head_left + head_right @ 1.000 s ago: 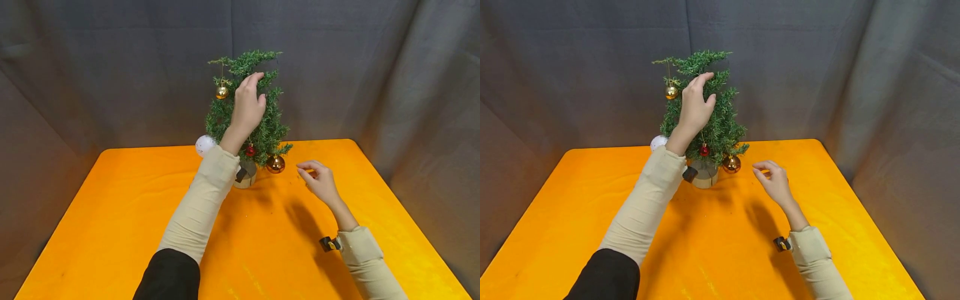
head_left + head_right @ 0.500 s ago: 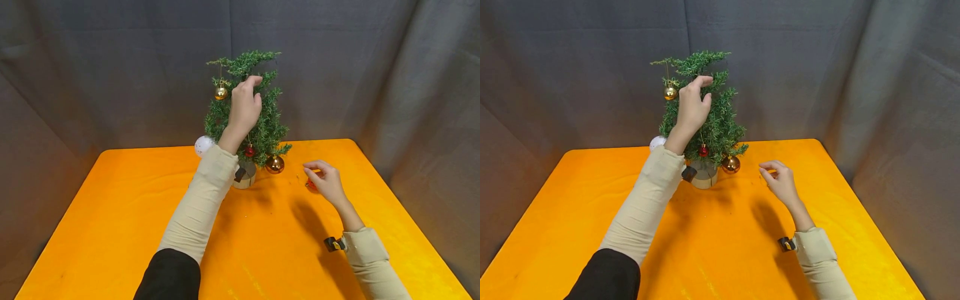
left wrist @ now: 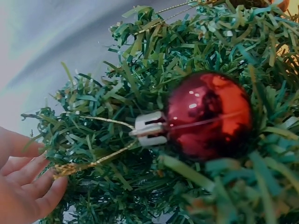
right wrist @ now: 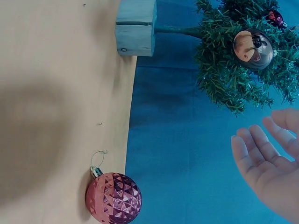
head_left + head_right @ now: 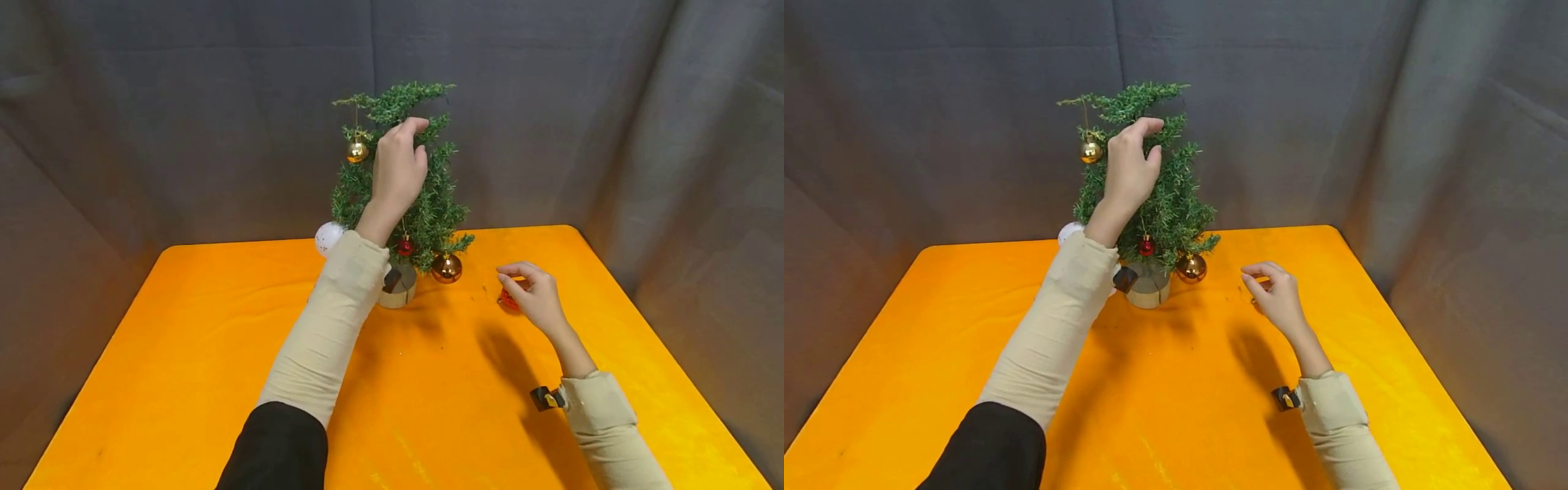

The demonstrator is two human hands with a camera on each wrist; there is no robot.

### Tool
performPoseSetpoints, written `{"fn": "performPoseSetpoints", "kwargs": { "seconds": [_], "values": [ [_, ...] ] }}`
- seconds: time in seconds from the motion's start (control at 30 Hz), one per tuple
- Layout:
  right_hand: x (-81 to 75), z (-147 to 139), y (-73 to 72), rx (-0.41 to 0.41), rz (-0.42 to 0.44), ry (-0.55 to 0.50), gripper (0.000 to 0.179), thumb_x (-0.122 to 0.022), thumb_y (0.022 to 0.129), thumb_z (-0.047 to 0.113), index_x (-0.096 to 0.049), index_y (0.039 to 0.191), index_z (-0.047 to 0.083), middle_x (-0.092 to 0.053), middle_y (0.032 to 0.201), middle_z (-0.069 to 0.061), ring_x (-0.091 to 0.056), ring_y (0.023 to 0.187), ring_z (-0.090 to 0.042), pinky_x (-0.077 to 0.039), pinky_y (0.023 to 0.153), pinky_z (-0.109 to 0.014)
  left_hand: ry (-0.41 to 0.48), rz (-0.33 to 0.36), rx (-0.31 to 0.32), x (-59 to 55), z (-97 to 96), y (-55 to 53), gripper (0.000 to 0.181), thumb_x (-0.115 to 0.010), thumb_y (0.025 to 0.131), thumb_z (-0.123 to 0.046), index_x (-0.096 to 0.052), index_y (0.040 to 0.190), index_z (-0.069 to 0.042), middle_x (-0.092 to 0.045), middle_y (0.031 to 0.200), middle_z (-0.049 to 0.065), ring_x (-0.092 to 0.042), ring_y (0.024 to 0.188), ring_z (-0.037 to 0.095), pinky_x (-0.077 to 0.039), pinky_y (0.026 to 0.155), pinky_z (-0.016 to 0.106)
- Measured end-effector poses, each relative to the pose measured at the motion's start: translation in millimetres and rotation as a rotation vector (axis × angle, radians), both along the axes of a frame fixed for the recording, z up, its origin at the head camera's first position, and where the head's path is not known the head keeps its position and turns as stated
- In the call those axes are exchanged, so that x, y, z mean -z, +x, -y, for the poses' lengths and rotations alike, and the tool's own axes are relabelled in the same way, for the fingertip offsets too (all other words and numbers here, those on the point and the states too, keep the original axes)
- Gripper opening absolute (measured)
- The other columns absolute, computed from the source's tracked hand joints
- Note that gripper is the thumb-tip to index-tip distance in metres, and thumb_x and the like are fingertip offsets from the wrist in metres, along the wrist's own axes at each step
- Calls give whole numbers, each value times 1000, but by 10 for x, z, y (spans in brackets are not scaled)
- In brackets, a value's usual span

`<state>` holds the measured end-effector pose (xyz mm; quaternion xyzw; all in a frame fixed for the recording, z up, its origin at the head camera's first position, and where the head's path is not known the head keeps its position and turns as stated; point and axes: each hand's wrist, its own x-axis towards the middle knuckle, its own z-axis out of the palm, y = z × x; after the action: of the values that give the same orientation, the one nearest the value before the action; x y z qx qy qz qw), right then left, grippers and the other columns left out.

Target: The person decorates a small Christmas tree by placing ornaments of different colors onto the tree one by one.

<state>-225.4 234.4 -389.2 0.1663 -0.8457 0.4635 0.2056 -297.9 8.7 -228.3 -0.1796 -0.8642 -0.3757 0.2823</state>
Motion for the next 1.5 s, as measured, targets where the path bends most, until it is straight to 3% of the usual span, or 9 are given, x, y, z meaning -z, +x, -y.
{"fn": "performPoseSetpoints", "kwargs": {
  "seconds": [0.1,0.23,0.5,0.63,0.73,1.03,1.1,1.33,1.5],
  "values": [
    [-89,56,71,-11,-7,-5,13,-58,82,-7,-62,94,-12,-59,87,-23,-54,63,6,-45,60,-9,-44,22,-24,-26,-10,-6,32,-49,91,-5,-54,122,-7,-54,122,5,-42,62,18,-32,56,23],
    [-198,128,159,-4,-10,0,12,-57,82,-9,-61,92,-14,-58,86,-25,-52,63,7,-44,60,-8,-89,62,-31,-69,-28,-17,34,-48,92,-8,-51,126,-9,-51,125,4,-44,67,16,-33,54,23],
    [-220,114,160,25,-25,32,13,-57,82,-8,-62,92,-13,-60,87,-24,-53,69,-1,-42,62,-7,-96,151,10,-98,-46,-50,39,-46,93,-8,-43,132,-11,-47,129,5,-41,56,17,-32,51,24],
    [-206,65,141,50,-36,57,13,-57,82,-8,-62,93,-13,-61,87,-24,-53,73,-9,-40,64,-5,-86,181,40,-92,-38,-75,40,-46,93,-7,-40,133,-10,-44,132,4,-42,61,16,-34,57,24],
    [-174,16,115,57,-33,63,13,-58,82,-7,-62,93,-13,-61,88,-24,-53,76,-17,-39,64,-5,-71,189,66,-87,-33,-94,41,-46,93,-6,-40,133,-9,-44,132,5,-43,65,17,-35,61,25],
    [115,-215,-98,61,-2,80,16,-59,85,3,-64,95,-9,-62,89,-20,-56,80,-20,-41,65,-7,-70,225,81,-86,-33,-124,39,-44,94,-9,-40,132,-10,-44,131,5,-39,61,16,-35,64,25],
    [135,-236,-114,60,6,82,17,-58,86,4,-64,96,-9,-62,90,-20,-56,81,-23,-41,65,-7,-68,226,80,-86,-34,-120,38,-45,94,-9,-41,132,-10,-45,131,5,-38,57,15,-34,62,25],
    [183,-325,-184,96,47,95,19,-60,85,5,-63,96,-9,-63,91,-20,-56,80,-13,-41,64,-6,-48,209,91,-71,-29,-115,37,-45,93,-9,-43,130,-10,-46,129,6,-34,48,13,-31,54,24],
    [229,-383,-232,108,93,117,21,-59,85,6,-62,99,-9,-62,93,-22,-56,84,-27,-39,66,-5,-42,199,97,-76,-29,-112,37,-46,93,-8,-44,130,-9,-47,128,6,-33,46,13,-31,53,23]
  ]
}}
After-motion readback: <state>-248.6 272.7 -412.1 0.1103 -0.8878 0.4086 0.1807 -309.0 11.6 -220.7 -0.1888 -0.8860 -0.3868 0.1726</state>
